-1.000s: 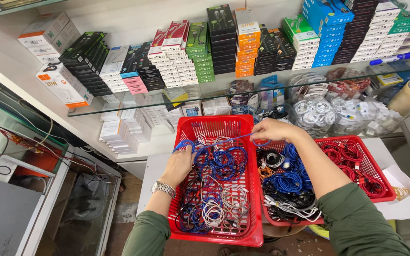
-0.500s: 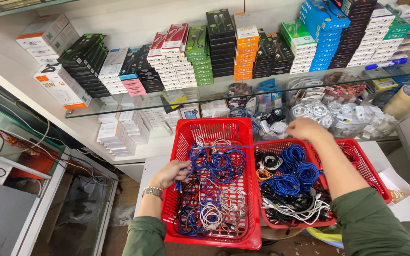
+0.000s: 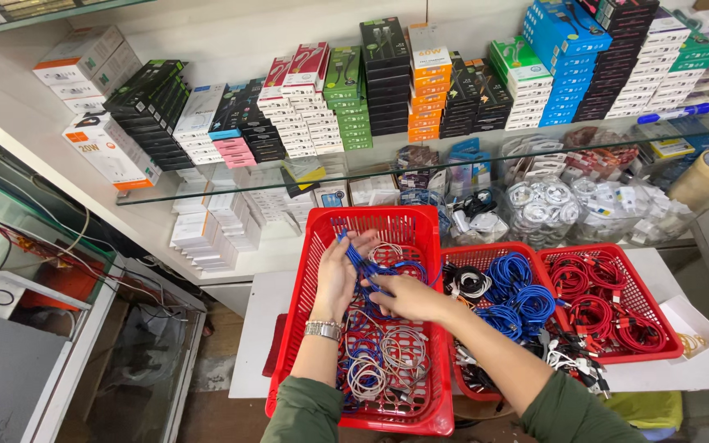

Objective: The person sorts tangled cables from a mixed basket into separate red baskets by color. They repeatedly pick up individual cables, untangle them, and place them into the appropriate basket.

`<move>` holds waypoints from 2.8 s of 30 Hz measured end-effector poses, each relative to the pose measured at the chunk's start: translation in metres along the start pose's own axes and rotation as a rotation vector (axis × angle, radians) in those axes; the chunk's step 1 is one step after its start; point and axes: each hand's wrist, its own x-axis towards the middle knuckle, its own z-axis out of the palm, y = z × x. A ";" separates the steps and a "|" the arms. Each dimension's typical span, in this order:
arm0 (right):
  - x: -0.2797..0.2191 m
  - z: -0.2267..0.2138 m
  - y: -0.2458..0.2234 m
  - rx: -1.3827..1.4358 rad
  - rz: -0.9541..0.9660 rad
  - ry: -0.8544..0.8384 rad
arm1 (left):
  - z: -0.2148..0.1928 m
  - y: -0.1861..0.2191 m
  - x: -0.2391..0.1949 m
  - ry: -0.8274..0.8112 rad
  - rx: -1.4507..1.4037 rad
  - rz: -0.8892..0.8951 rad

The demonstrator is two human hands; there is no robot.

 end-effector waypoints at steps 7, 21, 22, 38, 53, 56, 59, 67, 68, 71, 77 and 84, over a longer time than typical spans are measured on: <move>-0.006 -0.104 0.001 -0.092 -0.015 -0.140 | 0.012 0.013 -0.018 -0.105 1.650 0.301; 0.015 -0.136 0.090 0.520 0.013 0.252 | -0.014 0.055 -0.012 -0.489 -0.316 -0.084; 0.012 -0.124 0.091 0.549 0.073 0.277 | -0.007 0.050 -0.011 -0.457 -0.389 -0.019; -0.012 -0.153 0.046 -0.104 -0.198 0.127 | -0.001 0.023 -0.010 -0.641 0.702 -0.446; -0.025 -0.015 -0.004 0.231 -0.020 0.460 | 0.014 -0.038 0.014 -0.116 0.844 0.233; -0.033 -0.047 -0.021 0.128 0.002 0.535 | 0.014 -0.039 0.013 -0.200 0.825 0.165; -0.040 -0.054 -0.024 -0.041 -0.122 0.670 | 0.017 -0.039 0.011 -0.246 0.503 -0.169; -0.024 -0.039 0.022 0.611 -0.058 0.534 | 0.036 -0.042 0.016 -0.229 0.409 -0.285; -0.022 -0.038 0.028 0.593 -0.025 0.568 | 0.041 -0.046 0.017 -0.199 0.448 -0.230; -0.014 -0.032 0.041 0.616 0.054 0.604 | 0.047 -0.055 0.016 -0.132 0.503 -0.146; -0.021 -0.043 0.056 1.051 0.158 0.421 | 0.034 -0.059 0.002 -0.317 0.257 -0.351; -0.047 -0.061 0.063 1.227 0.031 0.104 | 0.011 -0.060 0.006 -0.498 0.170 -0.370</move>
